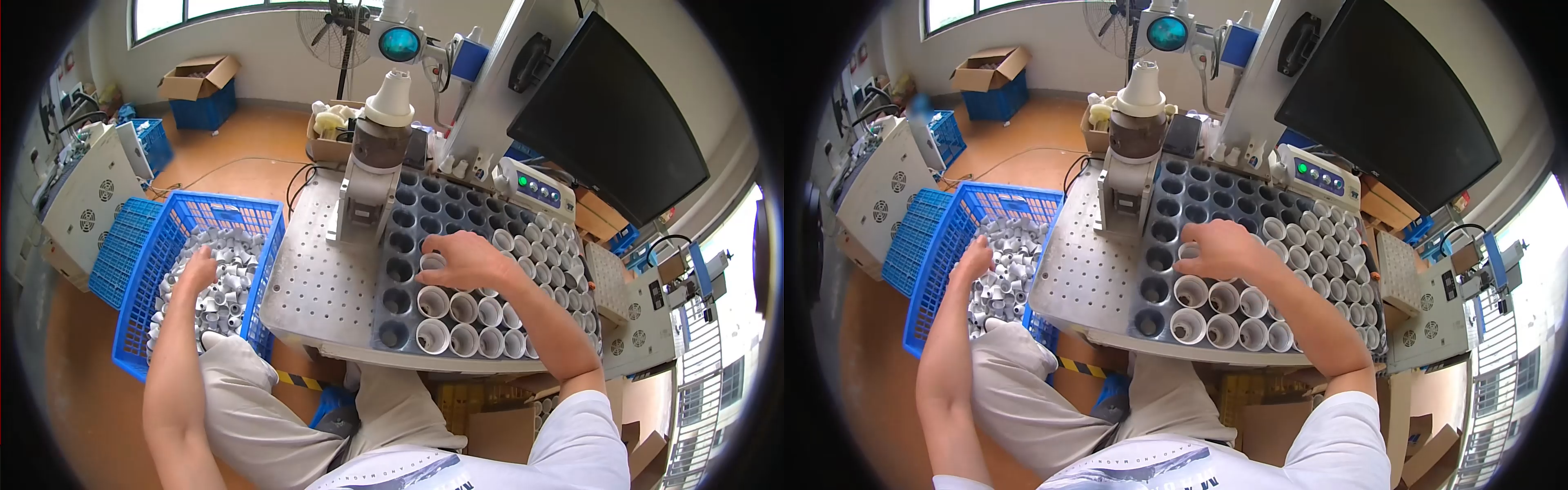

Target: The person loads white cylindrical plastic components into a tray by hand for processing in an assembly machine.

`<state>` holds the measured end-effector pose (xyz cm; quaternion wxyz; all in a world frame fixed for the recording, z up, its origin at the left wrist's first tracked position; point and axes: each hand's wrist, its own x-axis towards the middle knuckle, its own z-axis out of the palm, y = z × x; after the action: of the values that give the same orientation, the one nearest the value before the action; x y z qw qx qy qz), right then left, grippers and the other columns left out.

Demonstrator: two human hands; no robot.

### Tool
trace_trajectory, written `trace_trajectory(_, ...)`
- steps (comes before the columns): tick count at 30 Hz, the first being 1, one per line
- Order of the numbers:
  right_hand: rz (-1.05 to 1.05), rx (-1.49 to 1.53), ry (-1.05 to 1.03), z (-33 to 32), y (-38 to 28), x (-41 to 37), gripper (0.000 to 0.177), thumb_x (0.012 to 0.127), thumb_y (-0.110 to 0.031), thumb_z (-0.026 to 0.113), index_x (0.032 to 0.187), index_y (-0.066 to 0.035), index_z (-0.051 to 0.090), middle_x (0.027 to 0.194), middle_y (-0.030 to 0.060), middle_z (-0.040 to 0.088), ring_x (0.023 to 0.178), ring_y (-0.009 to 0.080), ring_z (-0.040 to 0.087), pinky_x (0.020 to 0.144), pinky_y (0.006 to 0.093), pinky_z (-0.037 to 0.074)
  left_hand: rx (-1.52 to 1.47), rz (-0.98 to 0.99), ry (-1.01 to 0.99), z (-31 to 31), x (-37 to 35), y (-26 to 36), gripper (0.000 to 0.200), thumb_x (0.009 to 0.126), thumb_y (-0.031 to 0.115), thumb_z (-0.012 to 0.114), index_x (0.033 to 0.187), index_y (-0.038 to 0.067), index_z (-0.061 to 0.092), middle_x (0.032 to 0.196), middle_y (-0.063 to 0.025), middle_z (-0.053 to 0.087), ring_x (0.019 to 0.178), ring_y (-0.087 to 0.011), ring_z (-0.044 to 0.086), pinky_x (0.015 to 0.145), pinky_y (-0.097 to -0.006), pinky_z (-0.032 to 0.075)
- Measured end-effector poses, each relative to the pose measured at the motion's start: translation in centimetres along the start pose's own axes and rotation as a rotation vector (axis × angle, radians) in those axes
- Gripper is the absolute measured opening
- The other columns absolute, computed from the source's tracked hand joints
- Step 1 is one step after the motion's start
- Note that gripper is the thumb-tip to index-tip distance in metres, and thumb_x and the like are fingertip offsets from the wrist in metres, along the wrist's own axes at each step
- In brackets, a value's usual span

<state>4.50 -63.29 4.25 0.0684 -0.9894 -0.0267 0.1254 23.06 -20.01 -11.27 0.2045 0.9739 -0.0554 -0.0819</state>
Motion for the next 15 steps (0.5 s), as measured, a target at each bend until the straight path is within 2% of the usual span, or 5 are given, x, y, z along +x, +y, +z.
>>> trace_trajectory(4,0.029,0.561,0.213,-3.1,3.5,2.0,0.041,0.073,-0.022,0.069,0.105,-0.001,0.056,0.077,0.0049,0.058,0.072,0.0121,0.054,0.065,0.0257,0.045,-0.175,-0.044,-0.033,1.1,1.2,-0.7,0.031,0.079,0.005,0.040,0.103,-0.011,0.051,0.107,-0.0304,0.058,0.092,-0.0389,0.062,0.084,-0.0455,0.046)
trace_trajectory(6,0.001,0.654,0.427,-1.8,7.2,5.1,0.048,0.068,-0.025,0.071,0.104,0.000,0.053,0.083,0.0100,0.058,0.078,0.0178,0.056,0.070,0.0314,0.047,-0.173,-0.015,-0.012,1.6,1.4,-1.4,0.030,0.079,0.005,0.039,0.102,-0.012,0.050,0.108,-0.0308,0.057,0.088,-0.0385,0.063,0.081,-0.0452,0.047)
trace_trajectory(7,0.004,0.666,0.480,-0.7,8.5,6.4,0.046,0.067,-0.025,0.071,0.101,0.000,0.051,0.082,0.0094,0.057,0.077,0.0177,0.055,0.070,0.0311,0.046,-0.197,-0.010,-0.046,1.2,1.2,-1.2,0.030,0.079,0.004,0.038,0.102,-0.012,0.049,0.106,-0.0307,0.057,0.076,-0.0354,0.065,0.076,-0.0444,0.049)
trace_trajectory(10,0.023,0.670,0.620,2.7,11.3,9.3,0.042,0.066,-0.023,0.073,0.092,-0.002,0.047,0.081,0.0077,0.053,0.075,0.0174,0.052,0.071,0.0303,0.045,-0.315,-0.068,-0.015,1.5,0.6,-1.4,0.032,0.079,0.003,0.037,0.105,-0.013,0.048,0.103,-0.0303,0.056,0.066,-0.0319,0.066,0.071,-0.0426,0.050)
trace_trajectory(15,0.032,0.708,0.671,4.5,11.8,9.4,0.038,0.066,-0.020,0.075,0.081,-0.006,0.043,0.078,0.0044,0.048,0.072,0.0162,0.044,0.068,0.0293,0.041,-0.166,-0.071,-0.045,1.6,0.9,-2.5,0.033,0.083,0.006,0.042,0.111,-0.013,0.048,0.106,-0.0299,0.057,0.069,-0.0300,0.067,0.072,-0.0410,0.051)
